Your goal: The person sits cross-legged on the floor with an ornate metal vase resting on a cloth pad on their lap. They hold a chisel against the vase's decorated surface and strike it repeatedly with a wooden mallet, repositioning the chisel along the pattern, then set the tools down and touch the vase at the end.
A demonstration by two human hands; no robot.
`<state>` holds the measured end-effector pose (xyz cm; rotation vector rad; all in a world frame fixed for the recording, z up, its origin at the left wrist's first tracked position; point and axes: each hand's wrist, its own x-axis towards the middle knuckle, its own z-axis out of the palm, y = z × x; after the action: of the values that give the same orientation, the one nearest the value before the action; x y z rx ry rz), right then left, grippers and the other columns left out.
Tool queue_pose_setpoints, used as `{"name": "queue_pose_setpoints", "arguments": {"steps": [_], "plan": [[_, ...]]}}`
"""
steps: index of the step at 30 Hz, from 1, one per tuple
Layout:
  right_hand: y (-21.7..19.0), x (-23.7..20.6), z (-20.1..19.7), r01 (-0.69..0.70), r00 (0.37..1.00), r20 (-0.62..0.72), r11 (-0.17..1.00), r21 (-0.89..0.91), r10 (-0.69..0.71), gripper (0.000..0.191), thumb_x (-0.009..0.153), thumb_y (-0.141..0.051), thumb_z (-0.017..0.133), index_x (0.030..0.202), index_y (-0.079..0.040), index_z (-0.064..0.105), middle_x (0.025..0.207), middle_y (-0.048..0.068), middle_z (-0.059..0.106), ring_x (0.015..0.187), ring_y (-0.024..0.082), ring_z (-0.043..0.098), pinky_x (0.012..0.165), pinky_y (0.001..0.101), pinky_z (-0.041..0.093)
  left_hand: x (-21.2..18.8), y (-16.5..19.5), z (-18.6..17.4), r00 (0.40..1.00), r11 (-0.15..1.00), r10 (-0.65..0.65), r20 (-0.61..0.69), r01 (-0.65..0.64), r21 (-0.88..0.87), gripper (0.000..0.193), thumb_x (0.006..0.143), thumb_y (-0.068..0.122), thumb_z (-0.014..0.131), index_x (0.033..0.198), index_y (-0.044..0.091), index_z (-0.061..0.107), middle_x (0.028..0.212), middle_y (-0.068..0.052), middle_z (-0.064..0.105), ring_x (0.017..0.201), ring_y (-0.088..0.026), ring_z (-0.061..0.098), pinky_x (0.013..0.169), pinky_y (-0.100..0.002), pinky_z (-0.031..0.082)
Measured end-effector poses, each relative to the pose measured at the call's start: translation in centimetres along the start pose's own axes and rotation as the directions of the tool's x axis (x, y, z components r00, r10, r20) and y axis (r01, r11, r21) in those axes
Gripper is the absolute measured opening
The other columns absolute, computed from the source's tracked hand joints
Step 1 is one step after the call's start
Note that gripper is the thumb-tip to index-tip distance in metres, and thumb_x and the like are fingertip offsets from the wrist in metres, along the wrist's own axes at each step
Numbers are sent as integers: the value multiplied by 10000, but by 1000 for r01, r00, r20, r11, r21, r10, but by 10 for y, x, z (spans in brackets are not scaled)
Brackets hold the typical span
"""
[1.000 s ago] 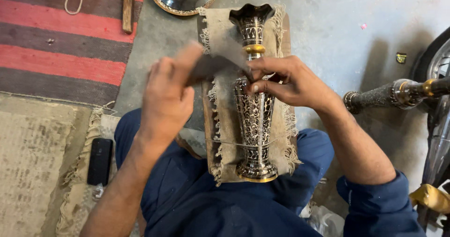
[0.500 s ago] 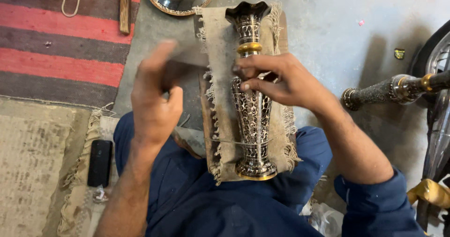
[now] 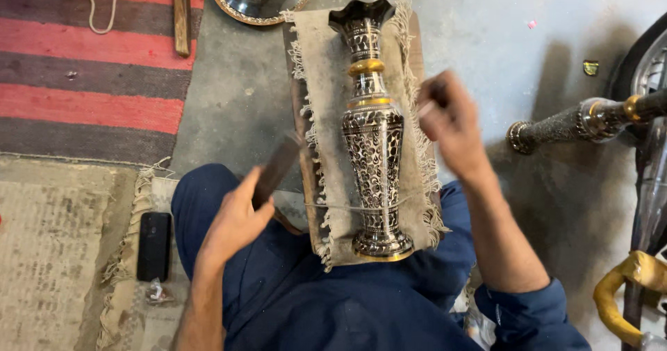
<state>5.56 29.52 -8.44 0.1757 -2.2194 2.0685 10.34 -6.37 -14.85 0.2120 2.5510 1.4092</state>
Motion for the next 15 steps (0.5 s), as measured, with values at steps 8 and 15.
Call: {"name": "queue_pose_setpoints", "arguments": {"steps": [8,15], "plan": [[12,19,6,181,877,-161,622,-762,-453,197,1015,-36,796,1102,-54,620,789,17,517,644,82,466,576,267,378,2,-25,-8,914,999,-31,403,25,20,595,730,50,671,1321,60,606,1087,-202,755,1000,-306,756,851,-384,552],[2,-20,41,488,844,131,644,-589,-520,422,814,-183,826,1102,-32,557,783,84,576,651,152,558,553,327,467,15,-12,-8,902,952,-175,395,53,301,552,762,99,712,1306,72,623,1085,-235,738,1097,-396,682,888,-452,537]]}}
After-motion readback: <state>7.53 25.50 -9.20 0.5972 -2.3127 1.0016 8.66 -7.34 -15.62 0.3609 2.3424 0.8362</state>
